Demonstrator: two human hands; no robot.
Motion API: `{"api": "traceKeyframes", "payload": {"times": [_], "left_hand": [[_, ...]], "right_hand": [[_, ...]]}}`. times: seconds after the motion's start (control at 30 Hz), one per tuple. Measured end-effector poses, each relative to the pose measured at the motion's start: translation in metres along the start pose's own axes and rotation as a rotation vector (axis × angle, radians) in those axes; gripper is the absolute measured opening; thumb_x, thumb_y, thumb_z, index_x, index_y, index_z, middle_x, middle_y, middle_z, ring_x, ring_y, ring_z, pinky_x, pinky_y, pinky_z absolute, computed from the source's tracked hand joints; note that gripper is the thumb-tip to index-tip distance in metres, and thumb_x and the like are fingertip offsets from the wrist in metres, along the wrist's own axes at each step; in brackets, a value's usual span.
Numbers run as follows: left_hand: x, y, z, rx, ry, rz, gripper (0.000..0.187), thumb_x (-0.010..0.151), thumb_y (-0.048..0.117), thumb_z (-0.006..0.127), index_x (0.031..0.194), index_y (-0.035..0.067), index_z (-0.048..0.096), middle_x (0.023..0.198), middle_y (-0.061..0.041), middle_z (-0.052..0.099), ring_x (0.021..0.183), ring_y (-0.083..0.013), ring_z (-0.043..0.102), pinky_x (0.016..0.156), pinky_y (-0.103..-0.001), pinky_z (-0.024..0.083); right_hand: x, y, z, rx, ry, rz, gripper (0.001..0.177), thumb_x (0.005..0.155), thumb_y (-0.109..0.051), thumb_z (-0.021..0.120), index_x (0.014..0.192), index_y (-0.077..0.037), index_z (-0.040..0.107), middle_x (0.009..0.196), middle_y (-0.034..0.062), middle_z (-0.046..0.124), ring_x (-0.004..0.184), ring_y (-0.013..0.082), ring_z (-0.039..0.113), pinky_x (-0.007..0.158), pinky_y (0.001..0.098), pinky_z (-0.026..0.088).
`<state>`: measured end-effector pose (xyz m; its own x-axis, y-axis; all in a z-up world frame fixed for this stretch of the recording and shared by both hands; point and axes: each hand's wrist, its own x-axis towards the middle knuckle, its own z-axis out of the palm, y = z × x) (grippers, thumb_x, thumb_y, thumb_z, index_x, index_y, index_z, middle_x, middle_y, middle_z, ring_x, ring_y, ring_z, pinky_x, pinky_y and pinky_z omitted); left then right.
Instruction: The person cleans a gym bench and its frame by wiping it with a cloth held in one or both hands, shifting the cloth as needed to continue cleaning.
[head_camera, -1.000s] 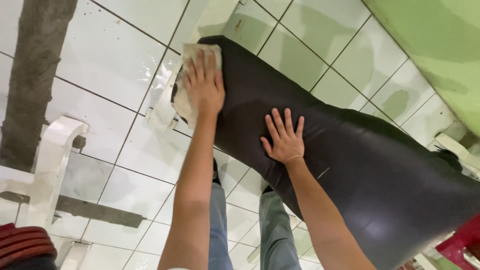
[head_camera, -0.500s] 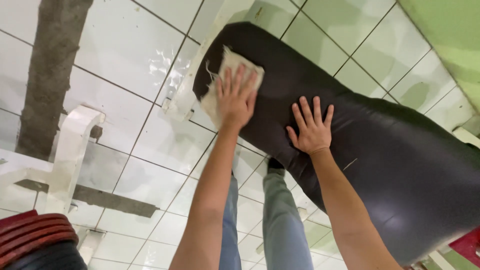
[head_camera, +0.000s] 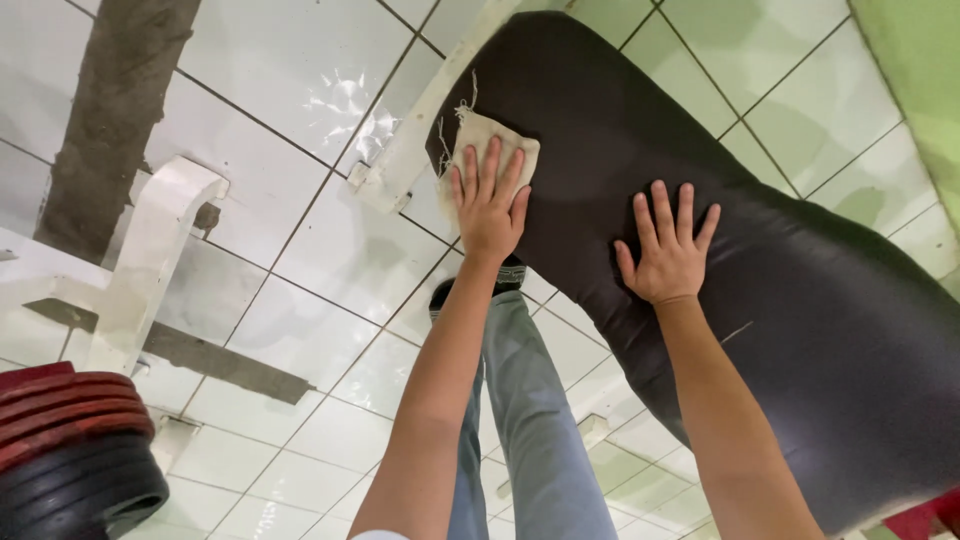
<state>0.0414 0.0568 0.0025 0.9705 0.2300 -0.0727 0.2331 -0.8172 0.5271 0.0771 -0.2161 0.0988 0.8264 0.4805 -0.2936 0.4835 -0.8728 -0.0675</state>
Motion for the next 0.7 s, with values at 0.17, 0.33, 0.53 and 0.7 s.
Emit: {"api": "traceKeyframes", "payload": {"times": [0.17,0.33,0.53,0.7], "left_hand": [[0.058,-0.035,-0.001,0.059,-0.103,-0.115,0.059,0.107,0.042,0.054,0.161,0.032,0.034,0.170,-0.005,0.030,0.156,-0.0368,0.025,0.126,-0.057,0.016],[0.079,-0.066,0.028,-0.127,-0.051,-0.334,0.055,0.110,0.040,0.053,0.162,0.027,0.038,0.167,-0.005,0.034,0.152,-0.0386,0.033,0.126,-0.055,0.023],[0.038,-0.055,0.013,-0.135,0.132,-0.282,0.053,0.103,0.027,0.063,0.155,0.024,0.051,0.164,-0.004,0.042,0.151,-0.0371,0.040,0.124,-0.052,0.028],[0.016,-0.052,-0.006,-0.308,0.164,-0.249,0.048,0.099,0.007,0.066,0.145,0.022,0.062,0.159,-0.003,0.049,0.147,-0.0377,0.046,0.119,-0.051,0.037]], "right_hand": [[0.001,-0.001,-0.009,0.000,-0.022,0.012,0.070,0.105,-0.049,0.052,0.163,-0.011,0.047,0.174,0.0138,0.031,0.161,0.0452,0.019,0.123,0.0751,0.008],[0.005,0.003,-0.007,-0.064,-0.017,-0.016,0.070,0.105,-0.050,0.053,0.162,-0.010,0.048,0.173,0.0142,0.031,0.160,0.0446,0.019,0.123,0.0741,0.008],[0.013,-0.007,-0.023,0.026,-0.063,0.024,0.069,0.104,-0.048,0.051,0.163,-0.011,0.045,0.174,0.0125,0.031,0.160,0.0446,0.017,0.123,0.0750,0.007],[0.018,-0.024,-0.030,0.103,-0.138,0.125,0.070,0.104,-0.048,0.049,0.162,-0.009,0.042,0.173,0.0130,0.028,0.160,0.0454,0.013,0.121,0.0775,0.002]]}}
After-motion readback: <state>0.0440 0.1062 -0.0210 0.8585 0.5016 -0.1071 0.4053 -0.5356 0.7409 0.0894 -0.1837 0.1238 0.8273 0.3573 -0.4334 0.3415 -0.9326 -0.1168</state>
